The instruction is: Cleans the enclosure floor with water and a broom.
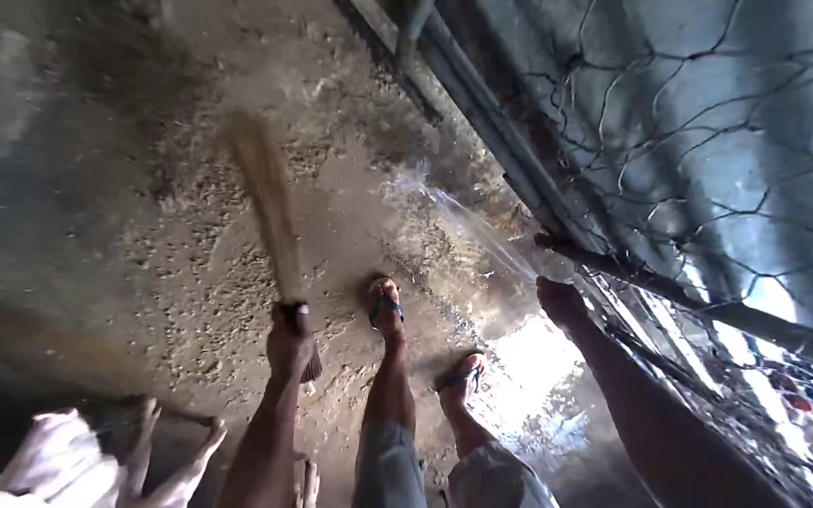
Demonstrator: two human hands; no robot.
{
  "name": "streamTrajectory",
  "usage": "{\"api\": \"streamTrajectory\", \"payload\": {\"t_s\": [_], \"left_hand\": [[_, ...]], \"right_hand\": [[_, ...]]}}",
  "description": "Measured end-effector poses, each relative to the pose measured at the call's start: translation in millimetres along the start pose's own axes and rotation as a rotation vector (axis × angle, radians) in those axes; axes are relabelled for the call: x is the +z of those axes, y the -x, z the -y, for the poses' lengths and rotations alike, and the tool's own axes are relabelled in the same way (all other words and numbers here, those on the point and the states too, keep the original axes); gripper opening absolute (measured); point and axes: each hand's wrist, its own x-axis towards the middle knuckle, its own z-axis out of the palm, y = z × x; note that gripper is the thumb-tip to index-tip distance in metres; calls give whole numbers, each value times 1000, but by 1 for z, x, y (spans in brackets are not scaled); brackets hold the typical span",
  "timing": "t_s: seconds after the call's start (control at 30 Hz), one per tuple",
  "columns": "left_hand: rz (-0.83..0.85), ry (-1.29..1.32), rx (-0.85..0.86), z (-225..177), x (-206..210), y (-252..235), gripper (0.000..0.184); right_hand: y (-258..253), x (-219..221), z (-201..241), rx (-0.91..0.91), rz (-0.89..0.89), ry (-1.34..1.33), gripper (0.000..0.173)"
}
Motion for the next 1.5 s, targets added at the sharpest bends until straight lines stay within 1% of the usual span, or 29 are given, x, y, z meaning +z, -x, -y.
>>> {"api": "streamTrajectory", "payload": {"t_s": [0.03,0.07,0.1,0.13,0.17,0.23,0.27,0.33,0.4,0.43,0.5,0.57,0.63,0.7,0.77,0.83,0.9,0.93,0.97,1.03,1.07,1.13,1.17,1.2,1.27,1.33,1.43,1.47,1.5], "left_hand": [[102,-109,71,-13,-6,5,68],[211,-230,146,-30,-12,0,67],[289,-350,240,-48,-18,-15,67],[324,-453,344,-63,-23,-36,67],[309,-528,447,-74,-28,-62,66],[173,-599,576,-85,-41,-120,68],[100,-600,579,-91,-55,-147,68],[1,-575,485,-107,-92,-187,70],[-59,-551,362,-115,-117,-203,74],[-76,-541,320,-114,-123,-201,75],[-62,-432,212,-98,-123,-178,73],[-63,-193,43,-72,-107,-147,70],[-92,-45,-58,-48,-86,-114,69],[-80,-49,-53,-41,-80,-84,68],[6,-119,44,-58,-79,-74,65],[77,-162,117,-94,-83,-92,64],[87,-217,162,-130,-95,-134,67],[74,-246,164,-139,-104,-157,70],[47,-266,156,-136,-114,-178,72],[1,-232,77,-111,-133,-203,74],[-18,-147,11,-94,-140,-204,73],[-104,28,-100,-59,-142,-186,72],[-163,67,-118,-53,-143,-181,71],[-182,68,-115,-53,-146,-172,69],[-149,52,-68,-67,-155,-153,67],[-99,93,30,-107,-167,-159,65],[-26,151,163,-183,-181,-201,66],[1,150,173,-199,-183,-219,67],[28,165,159,-205,-182,-234,68]], "right_hand": [[2,-1,0,27,-18,-29,50],[3,-2,0,51,-36,-56,50],[1,-3,0,66,-62,-77,50],[-2,-5,0,76,-86,-89,50],[-6,-6,-1,79,-110,-99,50],[-10,-11,0,71,-115,-97,47],[-13,-11,0,70,-124,-126,46],[-20,-9,2,63,-128,-156,46],[-21,-6,2,53,-141,-200,48],[-20,-5,3,41,-145,-232,48],[-12,-5,10,32,-127,-300,48],[0,-16,19,1,-122,-326,48],[9,-25,20,-28,-124,-294,49],[10,-29,25,-37,-119,-254,49],[12,-27,29,-19,-113,-269,49],[7,-17,27,-14,-140,-337,49],[1,-14,31,-26,-132,-392,45],[0,-15,34,-45,-130,-410,43],[-2,-16,35,-69,-147,-433,42],[-6,-16,41,-99,-175,-557,42],[-5,-16,45,-105,-160,-613,42],[0,-16,50,-99,-117,-672,41],[-2,-19,56,-99,-121,-687,41],[-2,-21,61,-92,-119,-683,41],[4,-21,68,-74,-113,-640,43],[5,-22,76,-78,-116,-577,45],[1,-18,80,-79,-137,-604,43],[1,-16,82,-82,-145,-619,42],[1,-19,85,-91,-142,-621,42]]}}
